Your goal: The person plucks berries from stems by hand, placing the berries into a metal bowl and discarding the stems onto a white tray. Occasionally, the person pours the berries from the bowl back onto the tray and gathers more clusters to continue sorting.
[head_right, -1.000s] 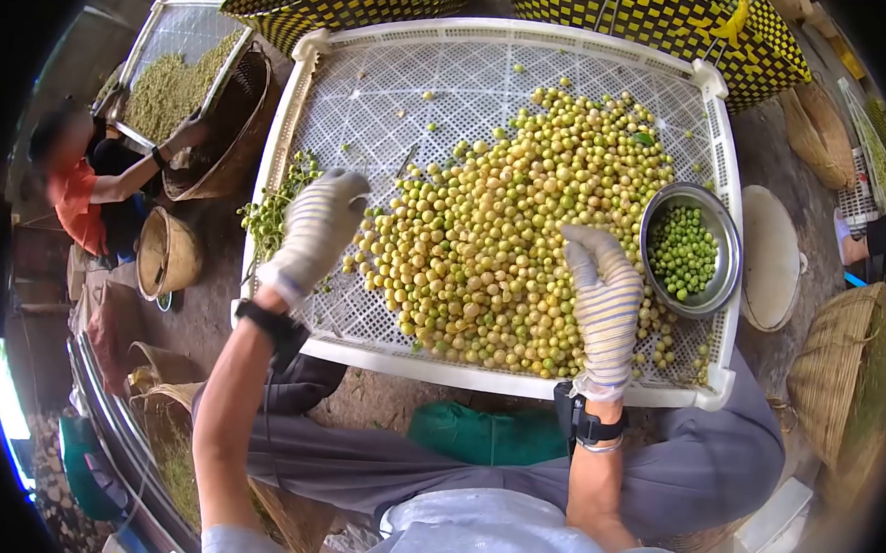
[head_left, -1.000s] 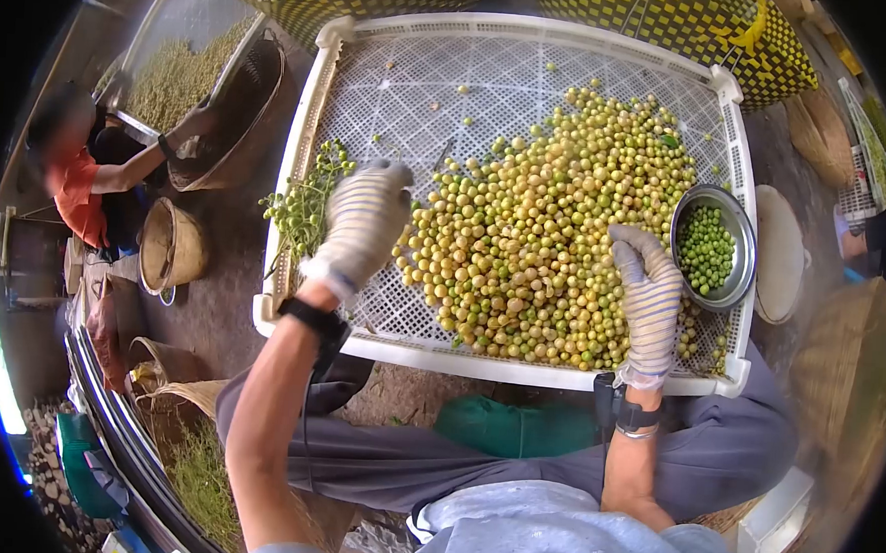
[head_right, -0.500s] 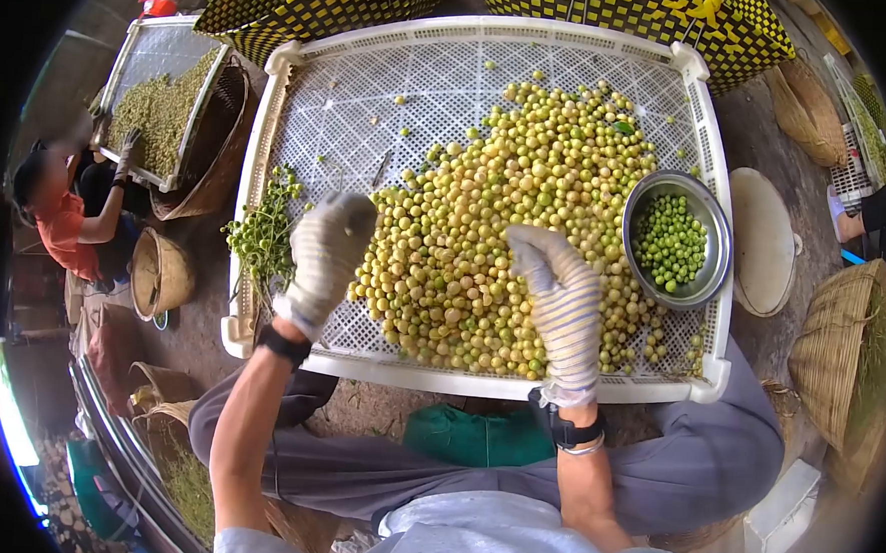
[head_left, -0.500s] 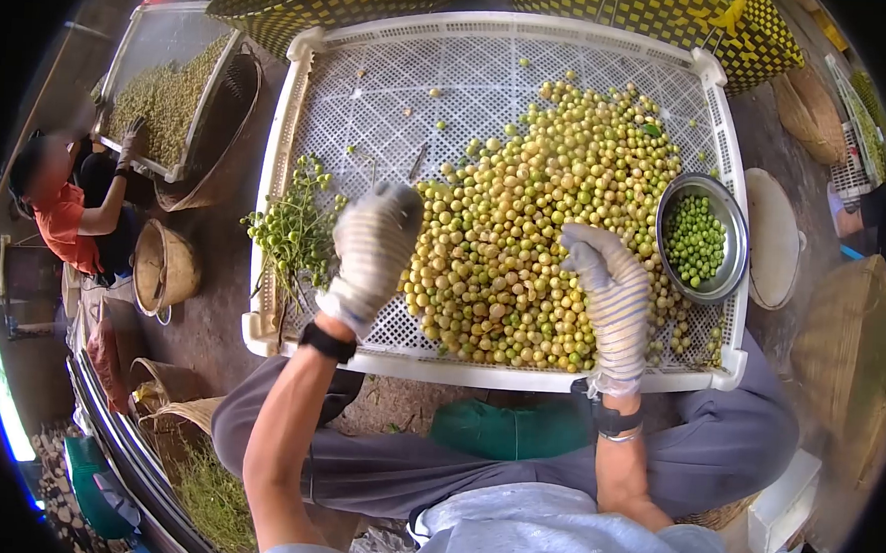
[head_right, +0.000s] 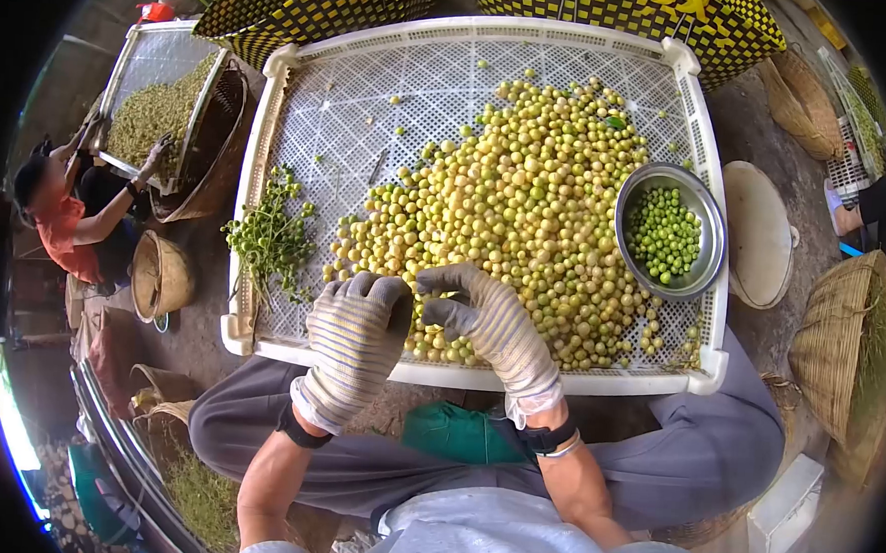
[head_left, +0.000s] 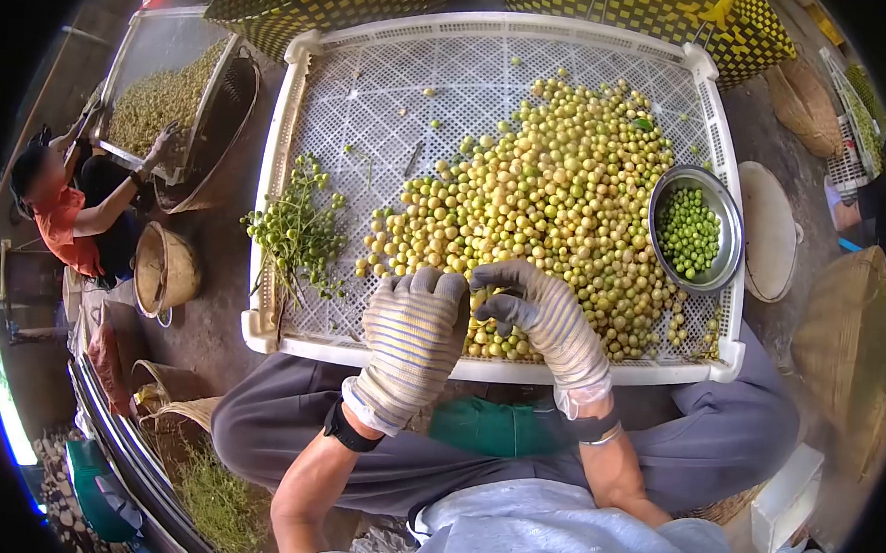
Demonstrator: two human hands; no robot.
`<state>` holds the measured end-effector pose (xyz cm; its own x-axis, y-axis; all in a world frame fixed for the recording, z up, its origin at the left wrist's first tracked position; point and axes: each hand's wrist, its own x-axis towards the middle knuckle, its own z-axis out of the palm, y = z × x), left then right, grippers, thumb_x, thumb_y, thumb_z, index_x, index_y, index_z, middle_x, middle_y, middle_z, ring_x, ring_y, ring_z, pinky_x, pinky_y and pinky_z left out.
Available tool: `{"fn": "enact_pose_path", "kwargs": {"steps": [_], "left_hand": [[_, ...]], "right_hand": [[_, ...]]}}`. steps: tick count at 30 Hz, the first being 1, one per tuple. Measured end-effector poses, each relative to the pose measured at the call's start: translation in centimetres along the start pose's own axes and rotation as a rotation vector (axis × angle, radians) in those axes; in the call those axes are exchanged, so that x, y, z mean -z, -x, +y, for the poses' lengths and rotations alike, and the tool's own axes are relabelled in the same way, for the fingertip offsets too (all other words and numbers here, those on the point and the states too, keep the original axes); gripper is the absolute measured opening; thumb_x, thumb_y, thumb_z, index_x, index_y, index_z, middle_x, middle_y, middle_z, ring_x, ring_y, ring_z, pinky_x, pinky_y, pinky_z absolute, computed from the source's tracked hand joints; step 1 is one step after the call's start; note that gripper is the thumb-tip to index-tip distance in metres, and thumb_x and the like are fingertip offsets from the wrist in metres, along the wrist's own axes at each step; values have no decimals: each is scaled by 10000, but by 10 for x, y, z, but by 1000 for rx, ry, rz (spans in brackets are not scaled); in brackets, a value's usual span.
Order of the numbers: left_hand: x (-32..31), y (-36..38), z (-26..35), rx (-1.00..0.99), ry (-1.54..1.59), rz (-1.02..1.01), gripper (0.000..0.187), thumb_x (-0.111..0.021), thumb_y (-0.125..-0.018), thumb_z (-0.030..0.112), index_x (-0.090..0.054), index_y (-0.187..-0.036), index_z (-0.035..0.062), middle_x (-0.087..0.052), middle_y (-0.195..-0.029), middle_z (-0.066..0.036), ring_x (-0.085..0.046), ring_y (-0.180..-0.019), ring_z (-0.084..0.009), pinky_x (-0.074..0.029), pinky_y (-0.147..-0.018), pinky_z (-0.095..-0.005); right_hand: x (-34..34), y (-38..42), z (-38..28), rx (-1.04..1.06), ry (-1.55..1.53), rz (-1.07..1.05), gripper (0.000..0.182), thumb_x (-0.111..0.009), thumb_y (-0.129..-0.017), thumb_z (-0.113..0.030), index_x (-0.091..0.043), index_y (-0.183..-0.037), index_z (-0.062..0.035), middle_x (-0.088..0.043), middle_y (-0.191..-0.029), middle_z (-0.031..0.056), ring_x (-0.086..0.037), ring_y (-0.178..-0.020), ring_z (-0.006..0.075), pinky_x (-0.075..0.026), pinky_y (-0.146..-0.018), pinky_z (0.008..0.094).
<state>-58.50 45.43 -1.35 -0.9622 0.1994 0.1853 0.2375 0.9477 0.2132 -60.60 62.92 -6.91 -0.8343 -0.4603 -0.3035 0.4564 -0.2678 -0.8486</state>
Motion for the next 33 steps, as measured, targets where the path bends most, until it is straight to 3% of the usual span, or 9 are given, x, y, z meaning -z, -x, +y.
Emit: {"fn": "enact_pose_path", "kwargs": {"steps": [9, 15, 16, 17, 20, 21, 23, 25, 33], "left_hand": [[3, 18, 5, 42, 106, 11, 93, -702, -835, 128, -609, -837, 118, -596, -742, -80, -620, -697, -310, -478, -650, -444], [24, 67, 22, 119, -23, -395, 56, -691, -831, 177, -667, -855, 132, -664, -846, -79, -652, -747, -341, -527, -695, -461], [18, 87, 10, 13, -43, -518, 228, -688, -840, 234, -680, -1042, 127, -670, -892, -87, -670, -769, -329, -542, -713, -458], [23, 99, 10, 12, -44, -520, 228, -688, -840, 234, -680, -1042, 127, -670, -892, -87, -670, -769, -329, -542, -713, -458], [48, 97, 5, -12, -78, -992, 722, -722, -862, 346, -443, -1449, 32, -694, -1074, -155, -725, -864, -320, -579, -744, -452], [59, 73, 0, 14, -120, -1032, 661, -680, -908, 378, -447, -1452, 83, -702, -1001, -153, -728, -829, -294, -580, -712, -415], [66, 18, -11, 189, -89, -971, 465, -635, -963, 309, -545, -1379, 120, -707, -924, -140, -720, -763, -264, -580, -665, -379], [40, -11, -52, 13, 146, -384, 272, -630, -979, 181, -671, -1232, 89, -712, -848, -121, -703, -729, -232, -562, -640, -398], [-89, -167, -103, 46, 129, -34, 203, -717, -902, 145, -752, -1097, 99, -757, -896, -139, -714, -708, -255, -591, -655, -365]], "right_hand": [[-9, -1, 14, 65, -205, 149, 259, -737, -930, -146, -695, -1113, 33, -696, -864, 35, -622, -708, 88, -513, -656, 228], [-3, -1, 3, 239, -112, 334, 167, -691, -966, -122, -702, -1070, 7, -678, -829, 36, -602, -689, 76, -512, -623, 225], [7, 0, -2, 253, -46, 372, 176, -694, -950, -95, -715, -1104, -12, -716, -910, 80, -665, -792, 144, -555, -734, 279], [17, -2, -4, 252, -47, 374, 176, -694, -950, -95, -715, -1104, -12, -716, -910, 80, -665, -792, 144, -555, -734, 279], [51, -12, -7, 560, 880, 552, 240, -708, -906, -64, -730, -1143, -31, -732, -1149, 140, -668, -1129, 275, -504, -992, 361], [59, -12, -6, 560, 880, 553, 240, -708, -906, -64, -730, -1143, -31, -732, -1149, 140, -668, -1129, 275, -504, -992, 361], [67, -12, -4, 552, 681, 636, 215, -704, -925, -86, -732, -1131, -30, -738, -1117, 125, -683, -1051, 236, -522, -944, 342], [56, -4, -13, 416, 557, 663, 196, -694, -942, -89, -731, -1123, -23, -739, -1086, 119, -678, -987, 199, -532, -894, 318], [52, 0, -16, 445, 484, 580, 141, -685, -942, -49, -738, -1064, -2, -738, -978, 98, -666, -857, 137, -535, -799, 280]]}}
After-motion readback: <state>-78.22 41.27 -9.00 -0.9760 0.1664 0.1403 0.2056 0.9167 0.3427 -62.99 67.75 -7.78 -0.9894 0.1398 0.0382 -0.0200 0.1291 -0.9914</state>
